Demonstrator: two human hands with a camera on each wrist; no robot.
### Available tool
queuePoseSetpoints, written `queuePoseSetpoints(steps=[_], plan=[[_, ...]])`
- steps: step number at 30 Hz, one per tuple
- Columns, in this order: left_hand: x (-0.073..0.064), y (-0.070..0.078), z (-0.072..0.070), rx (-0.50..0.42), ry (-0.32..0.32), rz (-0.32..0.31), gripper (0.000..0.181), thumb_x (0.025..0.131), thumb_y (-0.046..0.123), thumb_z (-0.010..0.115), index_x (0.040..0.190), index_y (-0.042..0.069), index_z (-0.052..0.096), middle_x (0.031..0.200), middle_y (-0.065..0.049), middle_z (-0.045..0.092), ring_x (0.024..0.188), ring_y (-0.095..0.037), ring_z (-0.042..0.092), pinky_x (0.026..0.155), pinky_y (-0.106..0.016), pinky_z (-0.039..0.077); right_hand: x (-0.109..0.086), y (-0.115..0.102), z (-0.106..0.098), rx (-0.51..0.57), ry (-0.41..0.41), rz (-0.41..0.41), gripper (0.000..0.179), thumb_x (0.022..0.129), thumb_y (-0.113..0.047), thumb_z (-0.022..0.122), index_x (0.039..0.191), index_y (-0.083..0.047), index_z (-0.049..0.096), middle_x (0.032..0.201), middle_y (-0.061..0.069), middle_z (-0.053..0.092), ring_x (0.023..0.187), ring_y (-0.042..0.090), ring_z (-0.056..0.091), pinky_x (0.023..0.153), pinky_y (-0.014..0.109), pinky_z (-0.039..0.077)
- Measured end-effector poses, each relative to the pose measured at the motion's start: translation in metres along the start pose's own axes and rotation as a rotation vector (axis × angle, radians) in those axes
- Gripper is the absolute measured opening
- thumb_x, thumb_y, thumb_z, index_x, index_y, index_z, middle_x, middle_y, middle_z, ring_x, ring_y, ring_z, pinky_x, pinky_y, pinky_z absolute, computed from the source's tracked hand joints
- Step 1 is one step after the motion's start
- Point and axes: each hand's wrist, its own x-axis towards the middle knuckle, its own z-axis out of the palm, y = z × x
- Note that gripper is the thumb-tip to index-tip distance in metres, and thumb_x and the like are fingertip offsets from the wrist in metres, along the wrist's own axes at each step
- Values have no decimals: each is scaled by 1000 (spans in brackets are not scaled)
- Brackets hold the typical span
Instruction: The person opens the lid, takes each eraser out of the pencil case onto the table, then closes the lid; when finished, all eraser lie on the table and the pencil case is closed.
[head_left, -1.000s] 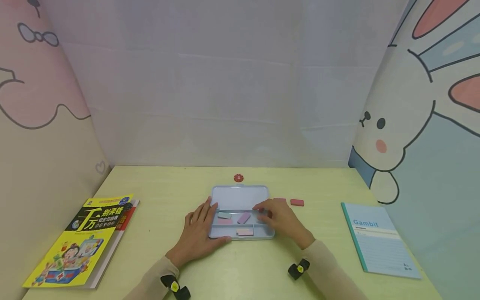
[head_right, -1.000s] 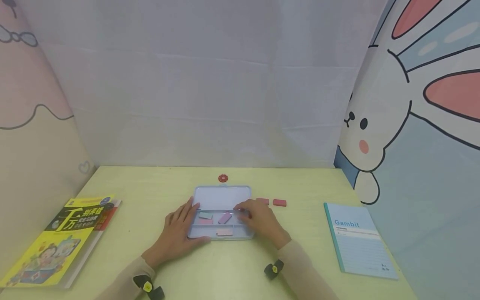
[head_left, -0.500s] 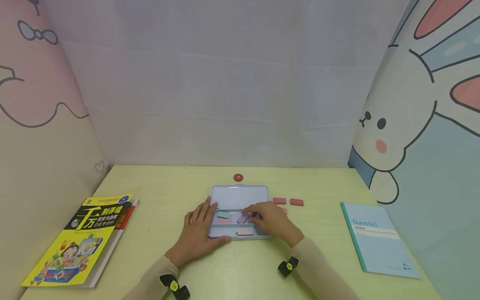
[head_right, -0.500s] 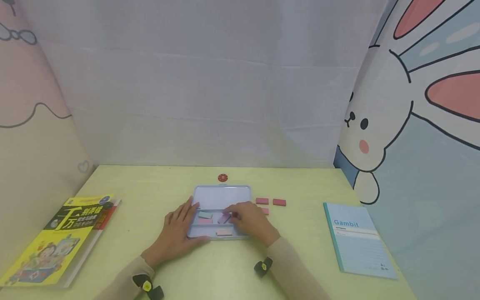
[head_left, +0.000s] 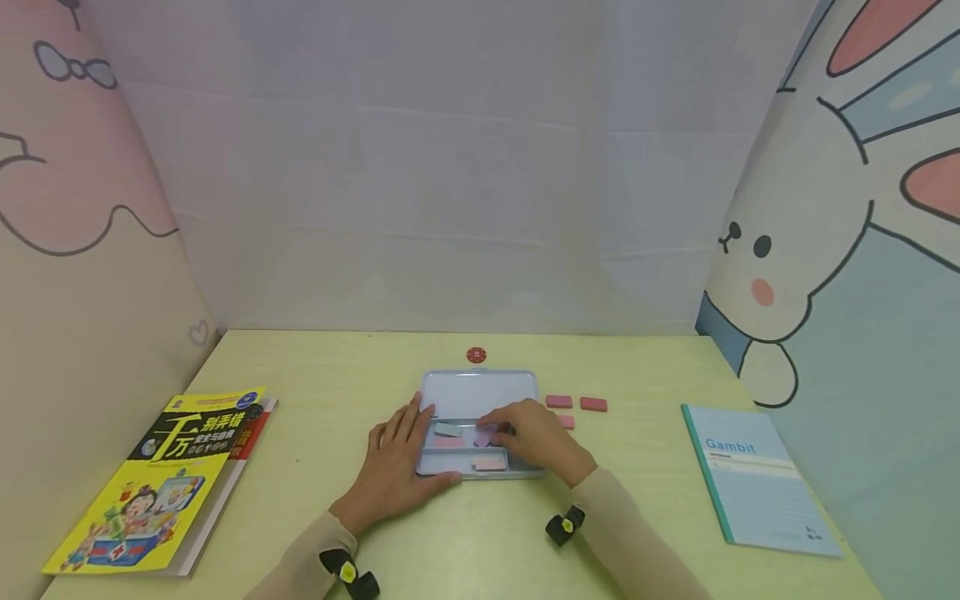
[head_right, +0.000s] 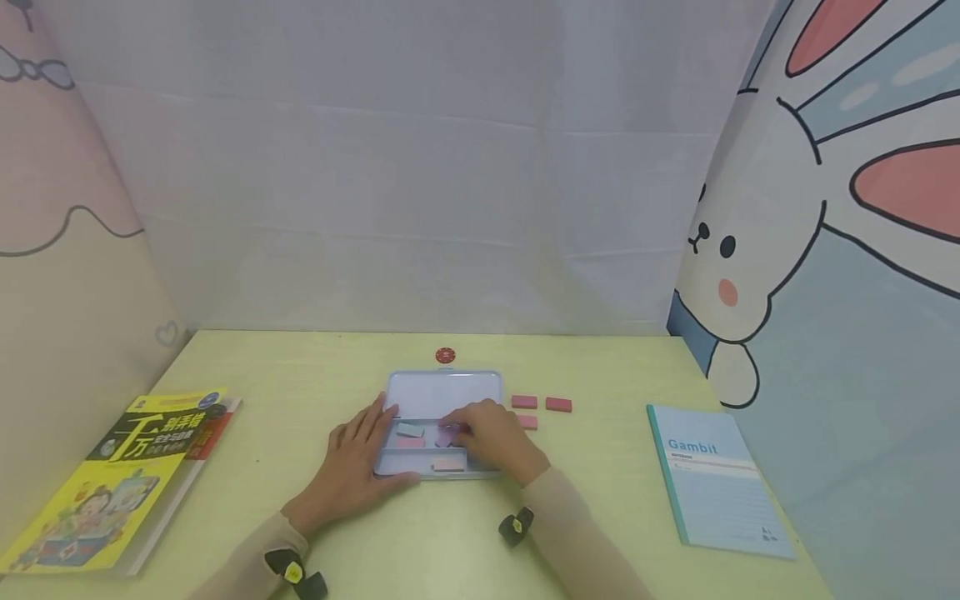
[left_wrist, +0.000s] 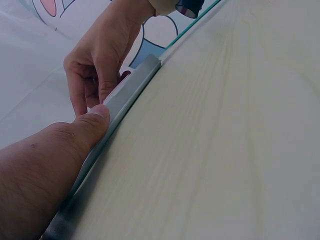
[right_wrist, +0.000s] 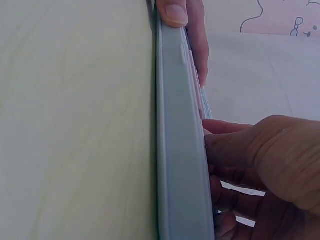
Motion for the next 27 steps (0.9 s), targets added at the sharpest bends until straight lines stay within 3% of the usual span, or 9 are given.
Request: queuePoseSetpoints(steps=[7, 11, 21, 27], plan=[[-1, 0, 1, -6, 41, 22, 113, 87, 80, 68, 168, 10, 32, 181, -16, 18, 161, -43, 30, 117, -64, 29, 2, 0, 1, -10, -45, 40, 23, 99, -17, 77, 122, -18, 83, 119, 0, 83, 93, 10, 64, 82, 31, 52], [0, 1, 0, -19, 19, 10, 114, 87, 80, 68, 170, 11, 30, 183, -14, 15, 163, -42, 28, 119, -65, 27, 1, 0, 1, -13, -25, 42, 19, 98, -16, 78, 116, -18, 83, 113, 1, 83, 93, 12, 66, 84, 35, 56], [-1, 0, 0, -10, 5, -2, 116, 86, 81, 67, 170, 12, 28, 183, -12, 12, 164, -41, 26, 120, -65, 25, -3, 5, 5, 30, 77, 44, 13, 91, -16, 86, 99, -21, 78, 85, -7, 72, 78, 8, 56, 71, 24, 47], [0, 0, 1, -6, 2, -7, 116, 86, 82, 66, 170, 13, 29, 183, -12, 12, 164, -41, 26, 120, -65, 26, -10, 9, 3, 133, 114, 64, 12, 90, -15, 86, 95, -20, 77, 93, -5, 71, 84, 11, 57, 77, 24, 50]])
